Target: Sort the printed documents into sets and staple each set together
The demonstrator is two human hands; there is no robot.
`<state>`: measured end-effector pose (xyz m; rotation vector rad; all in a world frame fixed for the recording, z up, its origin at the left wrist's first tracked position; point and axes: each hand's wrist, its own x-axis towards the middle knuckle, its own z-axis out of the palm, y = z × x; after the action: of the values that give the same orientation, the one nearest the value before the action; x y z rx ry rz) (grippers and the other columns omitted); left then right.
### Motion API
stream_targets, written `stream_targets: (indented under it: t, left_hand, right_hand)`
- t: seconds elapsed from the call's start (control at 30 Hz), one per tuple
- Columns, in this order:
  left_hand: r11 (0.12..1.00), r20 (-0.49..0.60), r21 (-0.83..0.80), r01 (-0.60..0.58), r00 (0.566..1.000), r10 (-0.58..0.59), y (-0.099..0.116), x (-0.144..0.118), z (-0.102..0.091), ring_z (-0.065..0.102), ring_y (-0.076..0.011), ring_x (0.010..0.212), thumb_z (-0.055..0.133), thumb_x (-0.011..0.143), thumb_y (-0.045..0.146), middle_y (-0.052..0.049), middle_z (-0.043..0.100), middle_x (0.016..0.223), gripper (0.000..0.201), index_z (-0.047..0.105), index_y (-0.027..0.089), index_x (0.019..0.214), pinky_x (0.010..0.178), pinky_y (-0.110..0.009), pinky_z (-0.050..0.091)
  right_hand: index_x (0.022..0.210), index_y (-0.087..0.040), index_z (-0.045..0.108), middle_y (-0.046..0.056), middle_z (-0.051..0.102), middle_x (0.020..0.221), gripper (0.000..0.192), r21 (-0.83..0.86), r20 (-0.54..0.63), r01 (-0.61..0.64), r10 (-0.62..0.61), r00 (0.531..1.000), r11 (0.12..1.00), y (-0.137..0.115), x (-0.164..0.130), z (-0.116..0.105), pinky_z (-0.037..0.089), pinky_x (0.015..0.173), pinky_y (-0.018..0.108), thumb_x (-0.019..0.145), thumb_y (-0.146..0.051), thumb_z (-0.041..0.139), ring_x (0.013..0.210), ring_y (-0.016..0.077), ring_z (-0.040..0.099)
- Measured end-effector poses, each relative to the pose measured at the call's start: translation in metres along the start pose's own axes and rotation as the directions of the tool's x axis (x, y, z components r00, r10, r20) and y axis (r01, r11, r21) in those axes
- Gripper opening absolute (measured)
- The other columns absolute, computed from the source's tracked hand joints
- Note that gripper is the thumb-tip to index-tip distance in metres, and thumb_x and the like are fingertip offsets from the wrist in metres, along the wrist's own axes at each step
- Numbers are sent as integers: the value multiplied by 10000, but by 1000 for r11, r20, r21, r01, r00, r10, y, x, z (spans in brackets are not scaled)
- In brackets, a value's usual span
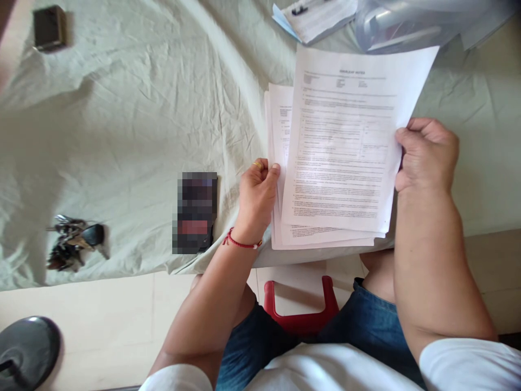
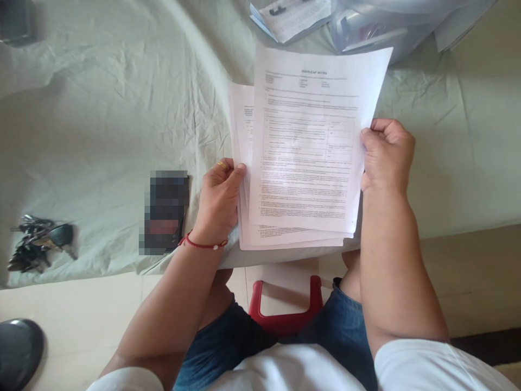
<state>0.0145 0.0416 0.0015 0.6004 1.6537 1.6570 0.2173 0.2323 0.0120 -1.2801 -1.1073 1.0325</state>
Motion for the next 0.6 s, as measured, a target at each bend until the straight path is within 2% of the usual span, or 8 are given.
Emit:
stream_targets:
  t: [0.23, 0.43, 0.53, 0.6]
  left_hand:
    - [998, 27, -55, 9, 1000, -7, -2, 1, 0, 476, -134, 647, 687, 1030, 231, 19, 513, 729, 252, 557, 214, 815, 634, -241, 429]
    - [998, 28, -54, 21, 999, -20, -2, -1, 2, 515, -138, 649, 778, 993, 306, 16, 554, 732, 294, 563, 219, 813, 617, -243, 447]
    - [999, 35, -38, 34, 999, -33, -4, 0, 1, 534, -142, 650, 782, 991, 332, 18, 556, 732, 294, 561, 222, 830, 618, -249, 447]
    - [1000, -13, 3, 24, 1000, -24, -5, -1, 0, 600, -161, 729, 765, 1003, 332, 3, 598, 788, 226, 589, 224, 910, 661, -255, 480]
  right_hand:
    - [806, -164, 734, 0, 742, 752, 197, -11, 138, 8, -7, 990, 1000, 3, -17, 5, 576, 704, 326, 782, 19, 665, 705, 147, 699]
    - [824, -172, 723, -21, 690, 754, 160, -213, 153, 48, -15, 988, 976, 8, -17, 2, 545, 721, 320, 799, -15, 730, 708, 134, 641]
    - [855, -197, 714, -19, 723, 808, 136, -244, 272, 45, 24, 962, 969, 20, -16, -3, 584, 703, 343, 798, -107, 799, 731, 167, 677]
    - [886, -210, 734, -17, 749, 837, 173, -213, 353, 99, -18, 936, 972, 29, -15, -8, 607, 683, 359, 767, -168, 852, 752, 191, 699]
